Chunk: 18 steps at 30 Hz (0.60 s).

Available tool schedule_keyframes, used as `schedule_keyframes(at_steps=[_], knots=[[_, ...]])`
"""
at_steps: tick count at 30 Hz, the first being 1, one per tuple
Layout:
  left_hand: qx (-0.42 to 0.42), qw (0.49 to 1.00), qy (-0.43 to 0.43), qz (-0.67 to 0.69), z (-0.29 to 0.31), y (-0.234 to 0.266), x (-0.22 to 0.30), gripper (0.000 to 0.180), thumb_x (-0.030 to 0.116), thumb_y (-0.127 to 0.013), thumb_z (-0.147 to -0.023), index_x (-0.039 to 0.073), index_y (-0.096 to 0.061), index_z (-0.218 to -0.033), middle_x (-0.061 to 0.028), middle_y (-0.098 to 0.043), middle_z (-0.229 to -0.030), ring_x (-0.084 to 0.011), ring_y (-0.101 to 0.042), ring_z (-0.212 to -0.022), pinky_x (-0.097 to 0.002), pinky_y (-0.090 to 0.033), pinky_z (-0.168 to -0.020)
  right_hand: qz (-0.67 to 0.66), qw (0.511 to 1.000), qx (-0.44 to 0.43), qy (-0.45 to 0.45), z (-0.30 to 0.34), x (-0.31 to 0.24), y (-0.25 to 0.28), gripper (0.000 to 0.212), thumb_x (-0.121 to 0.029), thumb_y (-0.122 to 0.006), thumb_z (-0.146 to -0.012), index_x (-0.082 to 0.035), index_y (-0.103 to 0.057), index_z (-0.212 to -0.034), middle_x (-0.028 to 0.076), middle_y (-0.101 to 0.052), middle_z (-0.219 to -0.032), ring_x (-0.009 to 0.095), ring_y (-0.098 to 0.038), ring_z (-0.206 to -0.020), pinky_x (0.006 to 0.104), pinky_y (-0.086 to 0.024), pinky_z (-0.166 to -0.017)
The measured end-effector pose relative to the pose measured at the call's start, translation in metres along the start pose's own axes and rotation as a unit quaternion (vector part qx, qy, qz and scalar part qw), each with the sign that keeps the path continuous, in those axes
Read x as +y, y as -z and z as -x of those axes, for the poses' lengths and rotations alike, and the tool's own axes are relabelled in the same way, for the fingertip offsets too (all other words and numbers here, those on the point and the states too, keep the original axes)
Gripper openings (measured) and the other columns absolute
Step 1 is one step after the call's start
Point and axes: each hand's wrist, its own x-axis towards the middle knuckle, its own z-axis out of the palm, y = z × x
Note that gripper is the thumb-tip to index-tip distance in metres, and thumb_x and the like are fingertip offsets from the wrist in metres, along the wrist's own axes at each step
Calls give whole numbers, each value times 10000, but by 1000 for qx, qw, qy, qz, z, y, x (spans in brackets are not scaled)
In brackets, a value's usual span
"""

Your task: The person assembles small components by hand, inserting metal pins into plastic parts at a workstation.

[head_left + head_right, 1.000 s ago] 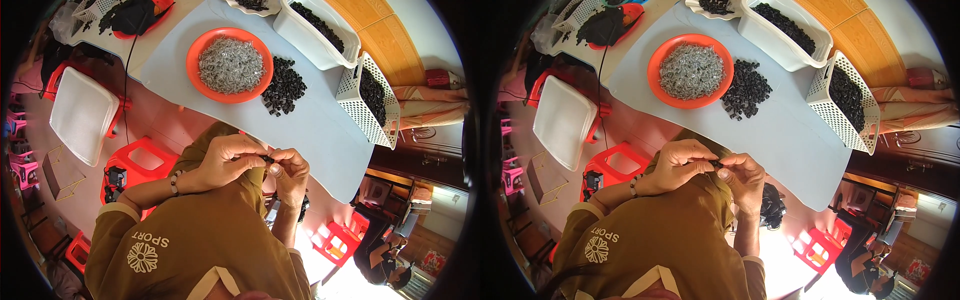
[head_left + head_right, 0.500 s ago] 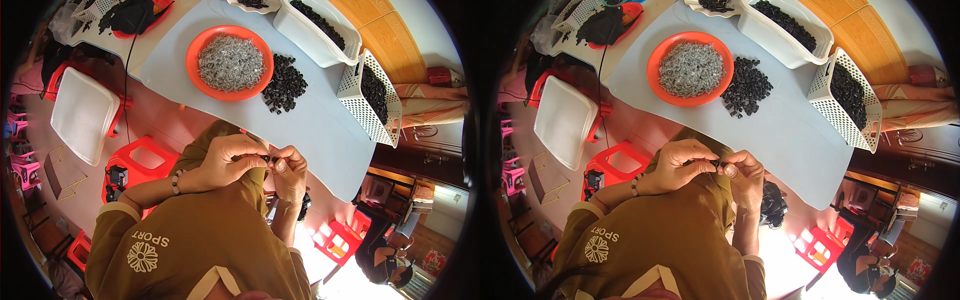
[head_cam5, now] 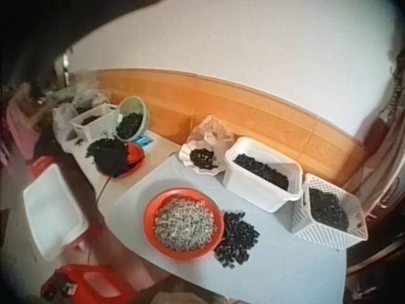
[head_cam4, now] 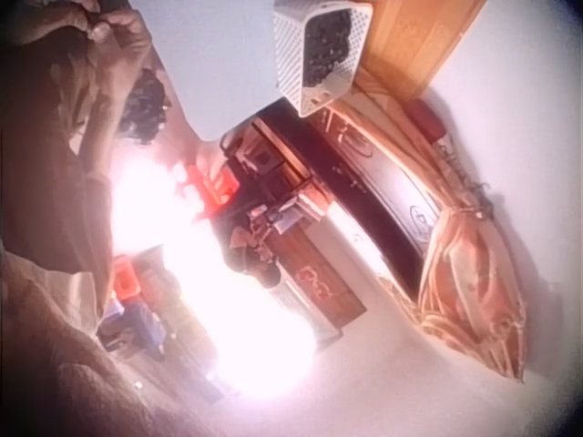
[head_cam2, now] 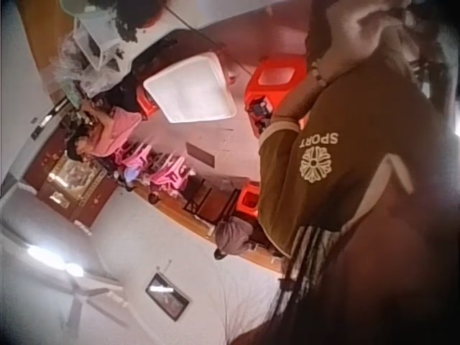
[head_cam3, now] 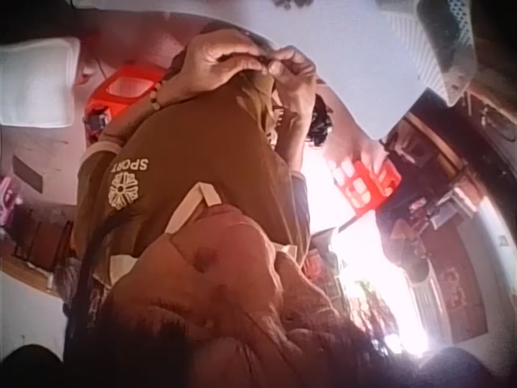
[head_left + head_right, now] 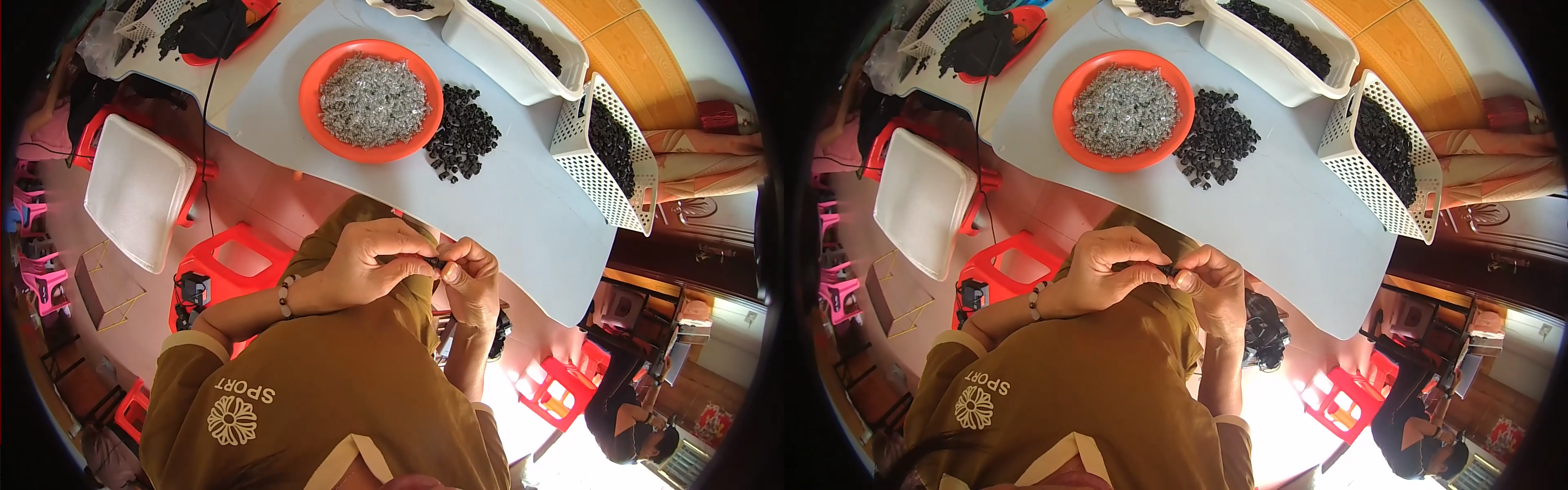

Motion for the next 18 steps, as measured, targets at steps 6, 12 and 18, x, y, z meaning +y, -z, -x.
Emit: schedule_keyframes(at_steps=[6, 12, 18], knots=[[-25, 1000, 8, -7, 0, 2, 6, 158, -63, -734, -792, -19, -700, -939, -86, -685, -889, -156, -666, -765, -259, -542, -658, 18, 999, -26, 20, 0, 0, 2, 146, -19, -787, -787, 3, -648, -823, 77, -655, -811, 135, -606, -734, 252, -499, -712], [-10, 997, -48, -58, 5, -1, 0, 222, -55, -766, -753, 32, -723, -952, -61, -668, -868, -145, -636, -694, -250, -514, -568, 51, 998, -20, 18, 4, -1, -2, 152, -5, -794, -775, -1, -642, -781, 61, -634, -788, 122, -581, -712, 235, -475, -678], [-14, 982, -126, -140, 3, 0, 5, 258, -96, -755, -717, 26, -714, -941, -66, -644, -843, -173, -604, -663, -272, -492, -536, 48, 998, -29, 5, 4, -3, -3, 156, 12, -792, -769, -7, -638, -760, 63, -640, -801, 123, -591, -722, 230, -477, -677]])
